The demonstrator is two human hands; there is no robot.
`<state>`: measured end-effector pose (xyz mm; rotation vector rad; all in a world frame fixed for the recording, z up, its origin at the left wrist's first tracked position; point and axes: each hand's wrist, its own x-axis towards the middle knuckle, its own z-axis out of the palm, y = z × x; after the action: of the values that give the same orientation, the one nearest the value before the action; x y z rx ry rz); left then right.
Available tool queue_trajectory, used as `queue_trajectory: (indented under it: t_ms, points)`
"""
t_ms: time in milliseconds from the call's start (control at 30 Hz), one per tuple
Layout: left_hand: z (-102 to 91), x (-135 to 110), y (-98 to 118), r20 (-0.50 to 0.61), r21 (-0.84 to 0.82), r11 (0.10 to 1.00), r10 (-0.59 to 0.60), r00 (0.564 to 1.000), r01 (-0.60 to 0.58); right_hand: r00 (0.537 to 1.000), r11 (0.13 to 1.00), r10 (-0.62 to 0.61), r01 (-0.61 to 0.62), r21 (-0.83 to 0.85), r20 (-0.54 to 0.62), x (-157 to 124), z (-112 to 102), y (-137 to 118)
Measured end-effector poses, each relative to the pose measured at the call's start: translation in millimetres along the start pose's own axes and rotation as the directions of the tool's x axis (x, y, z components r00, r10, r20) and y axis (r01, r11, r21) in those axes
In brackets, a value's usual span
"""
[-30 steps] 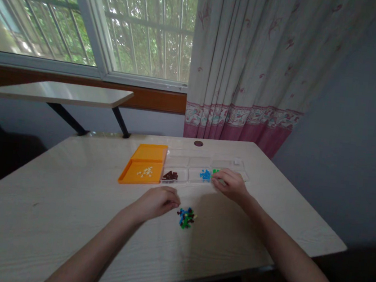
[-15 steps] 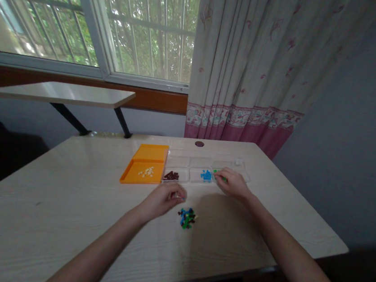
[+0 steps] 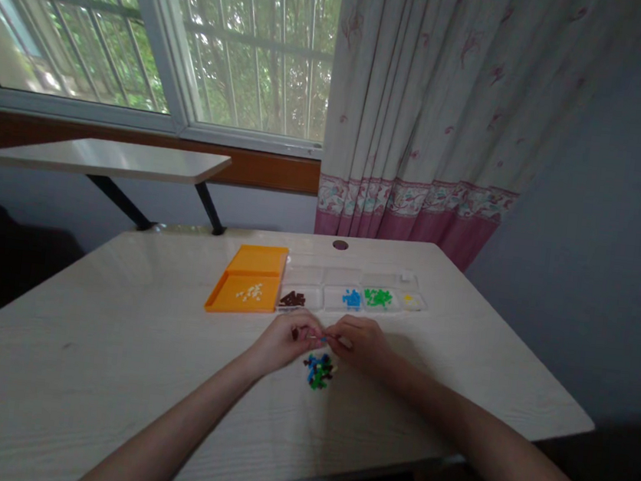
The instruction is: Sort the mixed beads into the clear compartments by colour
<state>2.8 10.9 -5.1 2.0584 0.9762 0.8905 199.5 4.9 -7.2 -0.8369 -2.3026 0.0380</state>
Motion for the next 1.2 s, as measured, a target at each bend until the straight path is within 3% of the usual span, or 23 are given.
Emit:
queue_trajectory:
  t_ms: [400,533,667,833,1200]
  points:
    - [-1.5,0,0,-0.009,-0.014,1.000,-0.027,1.000,0.027,0.998,0.999,-0.044,0.044,0.002,-0.034,-2,2,2]
    - [-6.9,-2,-2,0.109,0.006,0.998,-0.068,0.992,0.067,0.993,1.000,-0.016,0.014,-0.018,-0.118,0,-5,11]
    - [-10.4,-6,-6,0.229,0.142,0.988,-0.095,0.969,0.063,0.974,0.999,0.018,-0.025,-0.029,-0.224,0,-14,22]
    - [-8.9,-6,-10,0.270,0.260,0.965,-0.104,0.957,0.032,0.960,0.999,0.001,-0.016,-0.049,-0.281,2,-17,27]
    - [-10.5,-3,-1,0.328,0.268,0.962,-0.040,0.944,-0.053,0.950,0.999,-0.041,0.028,-0.045,-0.311,4,-18,28]
